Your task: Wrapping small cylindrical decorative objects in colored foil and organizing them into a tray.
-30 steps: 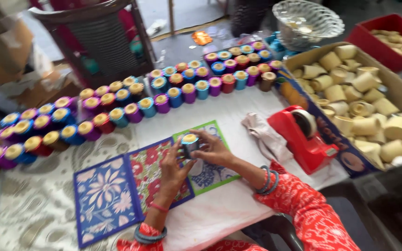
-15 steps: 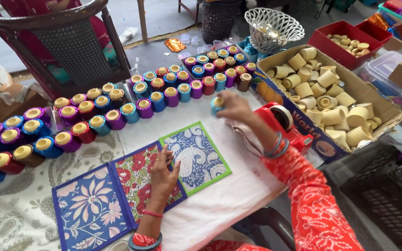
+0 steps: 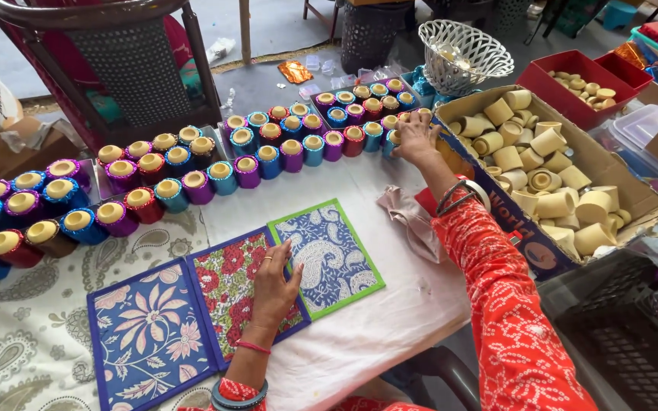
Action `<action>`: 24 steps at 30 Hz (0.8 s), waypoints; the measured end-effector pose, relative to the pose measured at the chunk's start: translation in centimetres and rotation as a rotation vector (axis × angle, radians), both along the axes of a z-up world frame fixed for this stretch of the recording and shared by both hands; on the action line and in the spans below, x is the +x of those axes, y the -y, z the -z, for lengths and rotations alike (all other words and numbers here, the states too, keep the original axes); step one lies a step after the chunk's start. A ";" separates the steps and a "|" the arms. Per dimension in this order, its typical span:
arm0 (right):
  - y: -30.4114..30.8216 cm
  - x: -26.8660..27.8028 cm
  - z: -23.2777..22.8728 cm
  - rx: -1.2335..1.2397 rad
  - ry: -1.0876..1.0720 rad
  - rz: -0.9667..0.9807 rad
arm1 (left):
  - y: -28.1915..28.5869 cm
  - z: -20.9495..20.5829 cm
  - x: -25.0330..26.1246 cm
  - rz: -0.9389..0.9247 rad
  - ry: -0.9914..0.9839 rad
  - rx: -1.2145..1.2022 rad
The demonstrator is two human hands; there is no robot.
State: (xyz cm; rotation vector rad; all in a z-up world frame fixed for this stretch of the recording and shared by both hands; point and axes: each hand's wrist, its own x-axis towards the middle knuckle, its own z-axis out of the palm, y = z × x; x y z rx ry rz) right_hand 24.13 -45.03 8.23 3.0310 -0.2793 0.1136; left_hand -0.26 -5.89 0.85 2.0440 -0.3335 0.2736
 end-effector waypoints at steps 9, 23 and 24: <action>1.6 1.4 2.1 -0.008 0.004 0.025 | 0.0 -0.2 0.0 -0.009 0.006 0.051; 5.9 1.8 -1.8 0.041 0.045 -0.030 | 0.0 -0.4 -0.2 -0.018 -0.012 0.076; 5.9 2.0 -1.7 0.039 0.046 -0.032 | 0.0 -0.4 -0.2 -0.020 -0.011 0.074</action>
